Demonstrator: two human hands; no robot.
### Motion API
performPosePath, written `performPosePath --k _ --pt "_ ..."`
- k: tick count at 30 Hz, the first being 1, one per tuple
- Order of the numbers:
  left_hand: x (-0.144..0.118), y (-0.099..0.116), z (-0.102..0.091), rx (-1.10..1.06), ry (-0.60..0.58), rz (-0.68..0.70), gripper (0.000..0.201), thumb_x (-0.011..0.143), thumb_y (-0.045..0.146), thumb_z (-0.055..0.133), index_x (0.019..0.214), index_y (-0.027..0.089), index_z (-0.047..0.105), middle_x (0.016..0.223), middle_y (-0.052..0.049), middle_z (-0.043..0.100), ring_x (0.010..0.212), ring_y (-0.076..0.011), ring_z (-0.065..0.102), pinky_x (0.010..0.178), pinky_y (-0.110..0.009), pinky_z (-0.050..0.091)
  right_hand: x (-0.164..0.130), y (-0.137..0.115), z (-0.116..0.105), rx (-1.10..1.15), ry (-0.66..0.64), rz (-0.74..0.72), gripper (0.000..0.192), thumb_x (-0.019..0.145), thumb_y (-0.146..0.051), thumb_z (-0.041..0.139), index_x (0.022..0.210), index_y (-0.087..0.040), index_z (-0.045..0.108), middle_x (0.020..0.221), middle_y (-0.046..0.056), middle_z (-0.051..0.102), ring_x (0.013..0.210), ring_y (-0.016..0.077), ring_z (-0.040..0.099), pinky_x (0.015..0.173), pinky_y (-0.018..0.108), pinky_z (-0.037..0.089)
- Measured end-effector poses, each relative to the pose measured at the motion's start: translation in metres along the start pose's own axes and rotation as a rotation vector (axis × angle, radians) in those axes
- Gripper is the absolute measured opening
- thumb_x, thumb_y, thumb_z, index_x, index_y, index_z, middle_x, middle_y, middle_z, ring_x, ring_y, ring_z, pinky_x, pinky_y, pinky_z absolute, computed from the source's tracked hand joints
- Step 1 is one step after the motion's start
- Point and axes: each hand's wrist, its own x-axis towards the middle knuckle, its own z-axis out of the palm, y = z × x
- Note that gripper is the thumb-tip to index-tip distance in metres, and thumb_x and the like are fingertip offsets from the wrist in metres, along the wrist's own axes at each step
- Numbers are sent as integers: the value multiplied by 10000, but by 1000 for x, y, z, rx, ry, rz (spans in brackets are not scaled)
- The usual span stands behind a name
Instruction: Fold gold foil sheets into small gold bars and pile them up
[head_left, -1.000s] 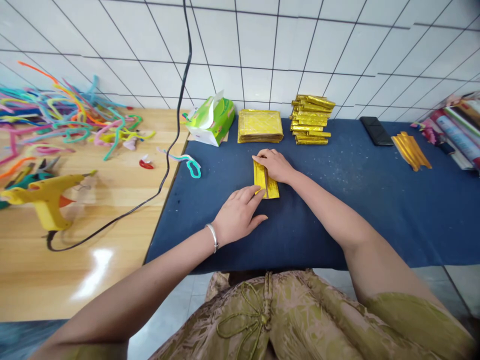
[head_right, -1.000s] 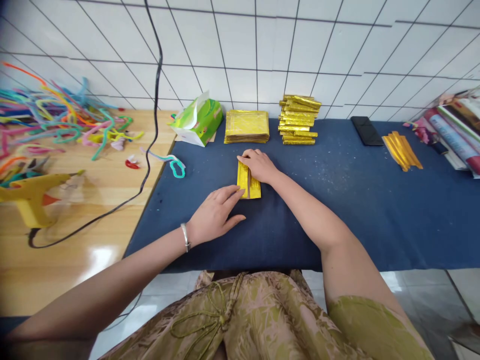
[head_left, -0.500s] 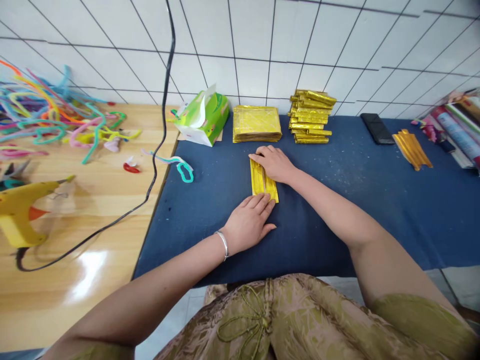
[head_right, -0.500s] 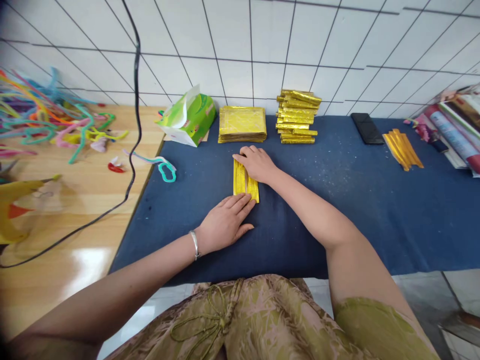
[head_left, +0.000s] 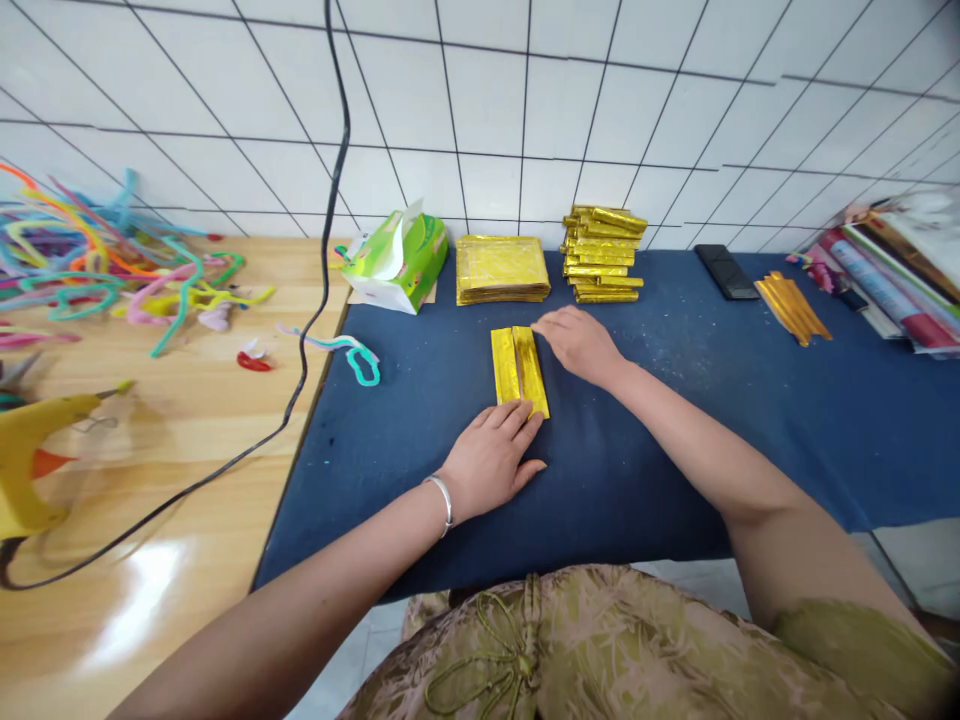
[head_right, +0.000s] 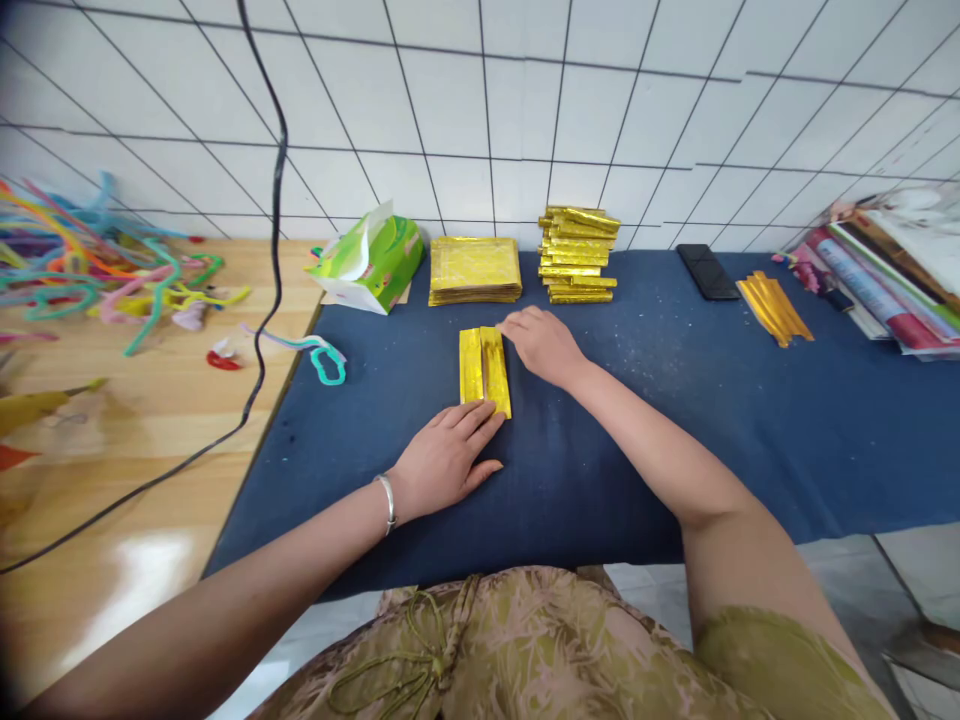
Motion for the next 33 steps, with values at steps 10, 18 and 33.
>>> performPosePath --k 10,18,33 --pt "2 -1 -3 -13 28 14 564 906 519 386 1360 189 436 1355 -124 479 1248 -273 416 1028 -430 338 -52 -32 -6 -18 -78 -74 417 942 -266 390 1350 -229 465 1389 67 493 1297 204 424 1010 406 405" --pt "6 -8 4 -30 5 25 505 929 469 372 1345 197 461 1360 -104 478 1227 -274 421 1007 -433 363 -44 -31 0 -75 -187 -85 414 930 -190 386 1334 -210 476 1400 65 484 1332 221 377 1001 421 383" --pt "6 -17 4 -252 133 2 345 878 296 503 1200 173 512 1271 -113 500 1171 -250 469 1010 -434 416 -63 -63 -30 -250 -159 -358 298 949 -141 370 1143 -136 597 1156 108 647 1137 219 533 848 378 434"
